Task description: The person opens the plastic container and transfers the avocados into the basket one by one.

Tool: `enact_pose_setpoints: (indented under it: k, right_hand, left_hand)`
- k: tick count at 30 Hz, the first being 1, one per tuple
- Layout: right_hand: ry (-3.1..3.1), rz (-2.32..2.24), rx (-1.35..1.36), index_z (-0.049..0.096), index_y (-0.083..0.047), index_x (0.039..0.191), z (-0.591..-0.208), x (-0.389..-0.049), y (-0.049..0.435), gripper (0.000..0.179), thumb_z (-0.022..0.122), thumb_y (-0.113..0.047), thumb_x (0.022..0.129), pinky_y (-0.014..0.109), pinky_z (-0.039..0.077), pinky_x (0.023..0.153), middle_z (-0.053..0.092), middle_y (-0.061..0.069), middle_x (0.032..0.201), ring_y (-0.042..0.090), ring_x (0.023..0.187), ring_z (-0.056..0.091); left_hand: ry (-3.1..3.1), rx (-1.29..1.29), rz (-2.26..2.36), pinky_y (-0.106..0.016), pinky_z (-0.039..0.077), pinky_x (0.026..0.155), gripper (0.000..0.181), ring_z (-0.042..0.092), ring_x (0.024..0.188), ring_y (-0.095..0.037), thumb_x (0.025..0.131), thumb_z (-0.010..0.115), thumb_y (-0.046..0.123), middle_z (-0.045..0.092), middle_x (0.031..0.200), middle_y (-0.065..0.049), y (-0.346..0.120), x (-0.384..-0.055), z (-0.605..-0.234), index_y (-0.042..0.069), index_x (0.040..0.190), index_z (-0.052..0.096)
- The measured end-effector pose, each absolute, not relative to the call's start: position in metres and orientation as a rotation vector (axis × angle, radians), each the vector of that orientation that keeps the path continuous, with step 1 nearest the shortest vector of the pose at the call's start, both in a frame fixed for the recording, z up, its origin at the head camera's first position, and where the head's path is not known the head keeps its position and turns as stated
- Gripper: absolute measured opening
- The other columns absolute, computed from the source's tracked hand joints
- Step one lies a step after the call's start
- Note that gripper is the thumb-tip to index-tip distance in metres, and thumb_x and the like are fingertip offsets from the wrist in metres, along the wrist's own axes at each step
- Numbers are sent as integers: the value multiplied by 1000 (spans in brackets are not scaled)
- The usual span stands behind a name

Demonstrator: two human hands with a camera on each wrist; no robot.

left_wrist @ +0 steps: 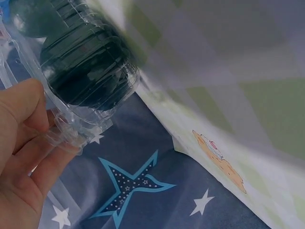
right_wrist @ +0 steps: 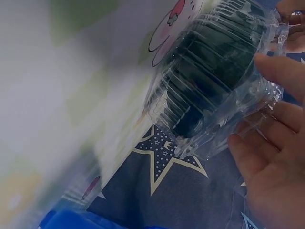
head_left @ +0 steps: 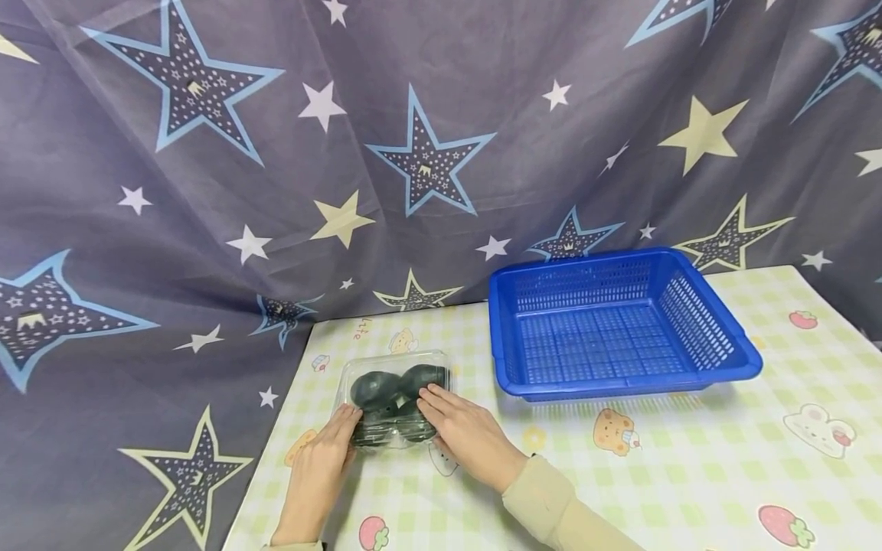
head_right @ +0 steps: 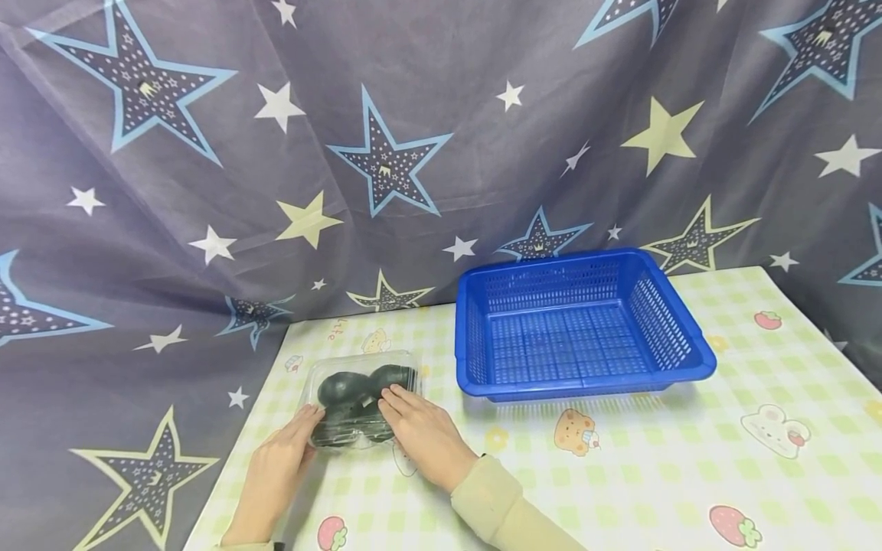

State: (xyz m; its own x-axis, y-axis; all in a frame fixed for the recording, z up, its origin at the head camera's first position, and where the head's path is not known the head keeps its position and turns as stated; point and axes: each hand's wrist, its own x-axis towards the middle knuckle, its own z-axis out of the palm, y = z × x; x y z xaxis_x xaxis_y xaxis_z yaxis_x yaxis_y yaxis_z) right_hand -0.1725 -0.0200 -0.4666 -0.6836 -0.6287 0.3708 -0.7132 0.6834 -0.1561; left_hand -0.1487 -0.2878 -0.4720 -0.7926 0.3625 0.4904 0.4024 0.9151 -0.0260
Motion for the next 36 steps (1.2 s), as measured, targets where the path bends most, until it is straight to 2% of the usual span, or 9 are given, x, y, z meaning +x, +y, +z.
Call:
enact_pose_setpoints:
  k: [9,15,22,28,36]
  right_hand:
    - [-2633,435,1040,54,-7,142,-466,-170,-21,60,75,-22,88,33,36,114,48,7,150,21,143,40]
    - [-2652,438,1015,54,-7,142,-461,-168,-22,60,75,-22,88,32,39,112,49,6,150,19,142,41]
    - [-2623,438,1026,56,-7,141,-463,-171,-21,58,75,-23,88,33,39,112,51,7,148,20,140,44]
    - [-2529,338,1039,62,-7,134,-464,-177,-23,54,73,-33,89,33,44,108,58,8,141,21,134,51]
    - [-2386,159,1056,69,-10,125,-464,-182,-25,48,74,-36,86,31,51,99,66,8,130,20,123,61]
  left_hand:
    - [-2537,-570,-96,-40,58,70,68,67,110,-30,57,88,-7,67,124,-17,-288,-149,-470,2,122,68]
    - [-2510,-546,-99,-44,58,76,66,70,105,-28,57,88,-9,70,120,-13,-287,-151,-461,5,119,71]
    - [-2453,-527,-116,-39,56,70,58,70,103,-25,68,79,-7,70,122,-10,-290,-150,-471,9,123,70]
    - [-2406,-518,-191,-39,53,76,47,69,108,-26,80,65,1,68,126,-10,-292,-152,-478,9,126,69]
    - [-2397,-504,-213,-39,53,79,45,68,109,-26,81,68,1,68,126,-10,-291,-151,-481,8,125,69]
